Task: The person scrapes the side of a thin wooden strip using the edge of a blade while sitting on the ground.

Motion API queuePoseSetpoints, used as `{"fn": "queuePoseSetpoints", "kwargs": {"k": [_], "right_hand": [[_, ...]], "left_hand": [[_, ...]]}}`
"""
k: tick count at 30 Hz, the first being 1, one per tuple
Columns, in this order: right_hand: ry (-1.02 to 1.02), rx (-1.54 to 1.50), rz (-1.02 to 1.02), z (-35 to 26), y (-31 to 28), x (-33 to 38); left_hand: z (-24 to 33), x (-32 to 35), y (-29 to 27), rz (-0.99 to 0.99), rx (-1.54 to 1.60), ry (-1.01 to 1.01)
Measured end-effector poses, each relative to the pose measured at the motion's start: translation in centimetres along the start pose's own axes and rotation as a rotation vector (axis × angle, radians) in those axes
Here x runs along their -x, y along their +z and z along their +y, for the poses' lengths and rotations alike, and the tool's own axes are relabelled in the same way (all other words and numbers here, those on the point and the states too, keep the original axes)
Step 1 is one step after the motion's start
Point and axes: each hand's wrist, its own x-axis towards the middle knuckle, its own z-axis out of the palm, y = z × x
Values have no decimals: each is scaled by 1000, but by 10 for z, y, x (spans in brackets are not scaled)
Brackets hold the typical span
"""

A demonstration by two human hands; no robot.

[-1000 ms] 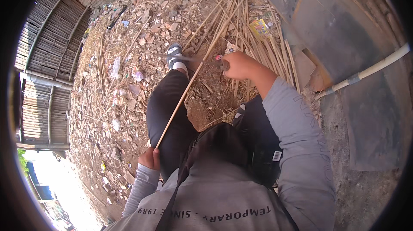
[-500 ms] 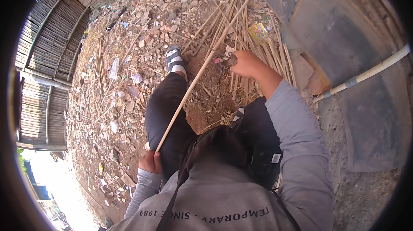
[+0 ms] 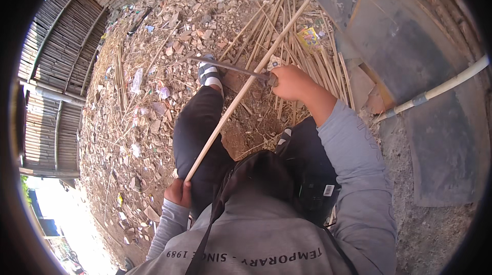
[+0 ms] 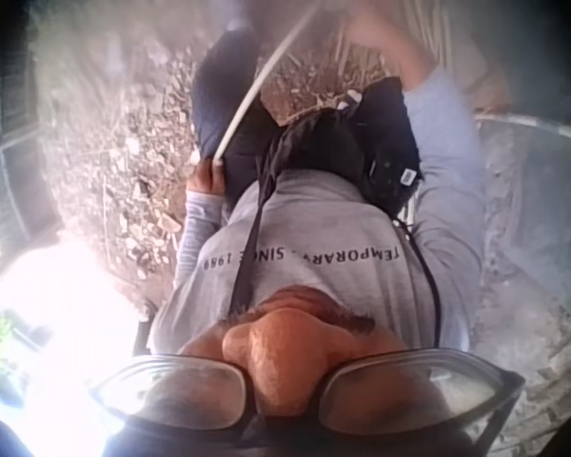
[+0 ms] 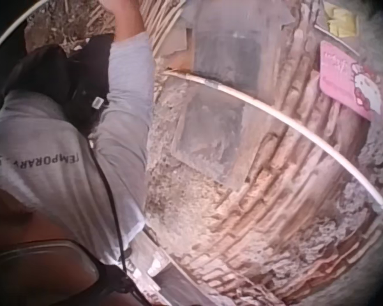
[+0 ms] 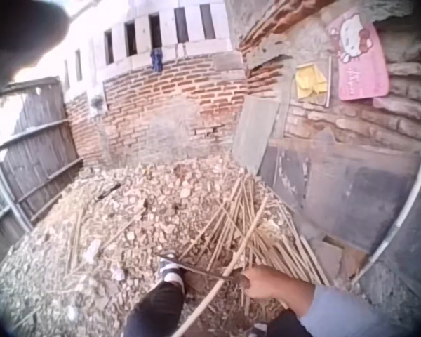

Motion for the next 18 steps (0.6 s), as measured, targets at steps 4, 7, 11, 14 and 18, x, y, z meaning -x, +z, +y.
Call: {"fn": "queuePoseSetpoints", "kwargs": {"k": [4,7,11,14,18], "right_hand": [[-147,79,-116,-12,11,3],[-160,17,-129,13,16,-9],[-57,21,45,19,11,-12],[-109,-27,45,3,14,-3],[-170,47,-117,-3,13,-8]], "left_hand": [[-1,-7,-2,-20,56,12],[-1,-10,-1,-37,132,16],[-5,-8,1,-13,62,39],[-14,-11,-1,-77,147,15],[-7,-19,-4,-111,150,19]]}}
